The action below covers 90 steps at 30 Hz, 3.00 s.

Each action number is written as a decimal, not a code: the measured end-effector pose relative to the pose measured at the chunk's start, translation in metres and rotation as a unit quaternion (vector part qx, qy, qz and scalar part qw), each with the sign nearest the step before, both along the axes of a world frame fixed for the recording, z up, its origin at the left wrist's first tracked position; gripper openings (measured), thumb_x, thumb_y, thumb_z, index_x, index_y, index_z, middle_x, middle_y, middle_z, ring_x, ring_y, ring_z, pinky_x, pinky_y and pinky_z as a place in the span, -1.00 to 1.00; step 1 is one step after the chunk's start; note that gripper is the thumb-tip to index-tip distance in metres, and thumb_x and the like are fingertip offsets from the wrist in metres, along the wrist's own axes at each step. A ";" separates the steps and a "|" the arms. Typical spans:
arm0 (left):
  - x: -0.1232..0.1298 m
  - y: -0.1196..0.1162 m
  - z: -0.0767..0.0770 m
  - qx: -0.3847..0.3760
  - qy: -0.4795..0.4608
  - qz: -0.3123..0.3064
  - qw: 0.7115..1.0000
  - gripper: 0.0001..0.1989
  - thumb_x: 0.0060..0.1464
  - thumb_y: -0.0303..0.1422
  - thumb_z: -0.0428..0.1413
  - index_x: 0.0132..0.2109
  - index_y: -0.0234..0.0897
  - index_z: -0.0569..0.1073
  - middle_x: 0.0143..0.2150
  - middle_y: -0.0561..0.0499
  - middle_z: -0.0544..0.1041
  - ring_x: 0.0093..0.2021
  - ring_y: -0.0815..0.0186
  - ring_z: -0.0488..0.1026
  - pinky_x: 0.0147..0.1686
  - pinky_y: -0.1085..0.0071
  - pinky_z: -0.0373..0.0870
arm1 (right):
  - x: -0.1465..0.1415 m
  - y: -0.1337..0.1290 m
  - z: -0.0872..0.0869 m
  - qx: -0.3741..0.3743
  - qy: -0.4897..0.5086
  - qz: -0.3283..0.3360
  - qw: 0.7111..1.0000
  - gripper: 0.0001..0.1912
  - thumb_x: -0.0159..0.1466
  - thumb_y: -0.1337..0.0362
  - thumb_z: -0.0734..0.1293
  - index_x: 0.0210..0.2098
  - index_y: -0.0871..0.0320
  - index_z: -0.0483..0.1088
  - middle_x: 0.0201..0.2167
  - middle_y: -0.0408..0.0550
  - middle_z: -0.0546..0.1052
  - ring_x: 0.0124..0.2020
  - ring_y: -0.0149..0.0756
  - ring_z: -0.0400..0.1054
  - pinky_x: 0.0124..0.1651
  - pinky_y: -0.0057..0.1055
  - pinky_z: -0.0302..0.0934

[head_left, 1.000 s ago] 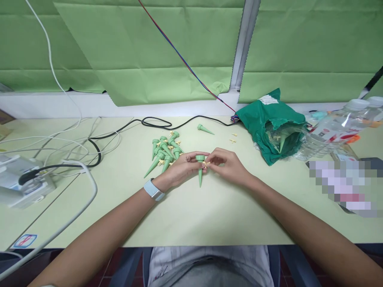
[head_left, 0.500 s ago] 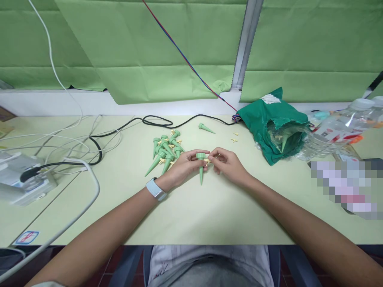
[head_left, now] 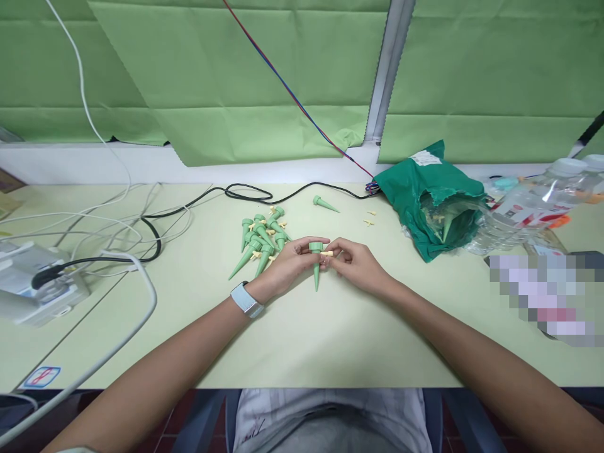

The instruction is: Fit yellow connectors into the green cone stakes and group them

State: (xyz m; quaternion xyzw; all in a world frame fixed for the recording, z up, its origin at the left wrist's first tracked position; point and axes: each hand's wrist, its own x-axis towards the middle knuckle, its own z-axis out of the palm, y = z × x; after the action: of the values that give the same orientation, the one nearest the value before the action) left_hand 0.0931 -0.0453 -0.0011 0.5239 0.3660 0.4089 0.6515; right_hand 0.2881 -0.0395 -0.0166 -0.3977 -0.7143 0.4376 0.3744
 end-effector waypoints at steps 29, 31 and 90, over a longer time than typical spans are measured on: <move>0.001 0.000 0.001 -0.015 -0.005 0.009 1.000 -0.61 0.06 -0.41 0.31 0.06 -0.32 0.52 -0.24 -0.09 0.59 -0.21 0.20 0.57 -0.06 0.19 0.42 | -0.004 0.003 -0.010 -0.057 0.143 0.014 0.988 -0.77 0.23 0.13 0.45 -0.22 0.09 0.41 -0.39 -0.15 0.53 -0.37 -0.29 0.52 -0.32 -0.36 0.44; 0.001 0.000 0.000 -0.021 -0.012 0.009 1.000 -0.60 0.05 -0.41 0.31 0.06 -0.32 0.52 -0.24 -0.08 0.59 -0.22 0.21 0.57 -0.06 0.20 0.42 | -0.004 0.003 -0.009 -0.045 0.142 0.010 0.989 -0.81 0.26 0.14 0.42 -0.25 0.10 0.41 -0.36 -0.12 0.53 -0.35 -0.28 0.52 -0.29 -0.35 0.44; 0.006 -0.004 -0.003 0.002 -0.033 0.061 0.998 -0.57 -0.03 -0.31 0.41 -0.05 -0.29 0.47 -0.34 0.03 0.53 -0.25 0.24 0.57 -0.12 0.25 0.48 | 0.009 0.009 0.006 -0.029 0.093 0.041 0.994 -0.67 0.30 0.01 0.42 -0.27 0.17 0.48 -0.52 -0.12 0.55 -0.58 -0.36 0.42 -0.51 -0.41 0.36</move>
State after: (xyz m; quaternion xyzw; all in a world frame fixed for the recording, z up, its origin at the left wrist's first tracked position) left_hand 0.0995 -0.0497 -0.0037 0.4877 0.3746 0.4656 0.6364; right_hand 0.2971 -0.0300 -0.0103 -0.3365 -0.6790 0.5081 0.4093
